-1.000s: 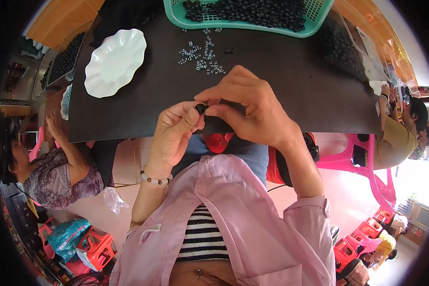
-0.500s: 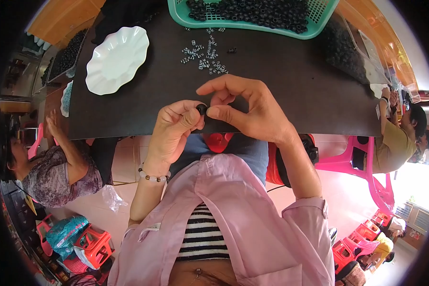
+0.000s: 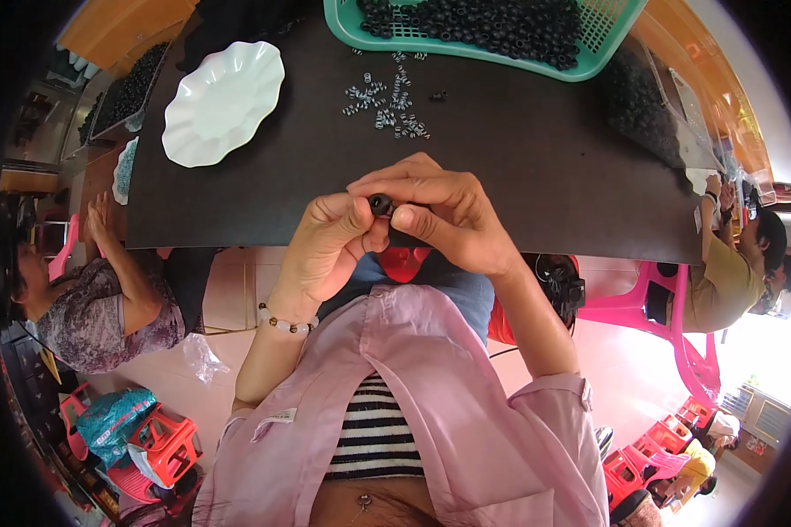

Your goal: The recorder is manually assembling small black plastic components by inserting smaller parts into them at a shared workspace.

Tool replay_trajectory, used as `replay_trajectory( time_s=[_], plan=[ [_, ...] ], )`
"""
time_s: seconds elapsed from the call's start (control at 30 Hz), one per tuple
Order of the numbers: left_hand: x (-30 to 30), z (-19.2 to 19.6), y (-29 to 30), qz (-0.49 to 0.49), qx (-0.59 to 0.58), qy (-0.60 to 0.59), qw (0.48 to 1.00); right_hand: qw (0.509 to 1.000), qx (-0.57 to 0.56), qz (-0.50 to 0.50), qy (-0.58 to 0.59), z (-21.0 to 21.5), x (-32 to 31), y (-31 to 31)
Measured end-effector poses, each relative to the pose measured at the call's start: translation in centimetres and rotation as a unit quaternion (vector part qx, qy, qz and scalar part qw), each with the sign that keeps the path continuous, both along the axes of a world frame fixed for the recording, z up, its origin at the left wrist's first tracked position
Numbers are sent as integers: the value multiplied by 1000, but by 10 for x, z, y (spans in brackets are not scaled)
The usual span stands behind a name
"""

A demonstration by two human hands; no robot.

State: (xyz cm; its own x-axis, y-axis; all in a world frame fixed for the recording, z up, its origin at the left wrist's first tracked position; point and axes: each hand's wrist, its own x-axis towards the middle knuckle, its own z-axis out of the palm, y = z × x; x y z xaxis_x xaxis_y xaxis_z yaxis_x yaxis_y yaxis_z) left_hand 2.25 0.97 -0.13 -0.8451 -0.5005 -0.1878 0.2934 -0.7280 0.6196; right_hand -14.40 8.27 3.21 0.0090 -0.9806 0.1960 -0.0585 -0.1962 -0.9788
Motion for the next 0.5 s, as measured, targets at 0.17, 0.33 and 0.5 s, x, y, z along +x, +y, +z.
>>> replay_trajectory(
  time_s=[0.17,0.33,0.5],
  plan=[
    [0,5,2,28,-12,-33,999,997,-52,-52,23,-7,6,1],
    [0,11,7,33,-31,-47,998,993,-71,-67,64,-3,7,3],
    [1,13,10,32,-53,-52,997,992,-64,-80,67,-3,9,8]
  ],
)
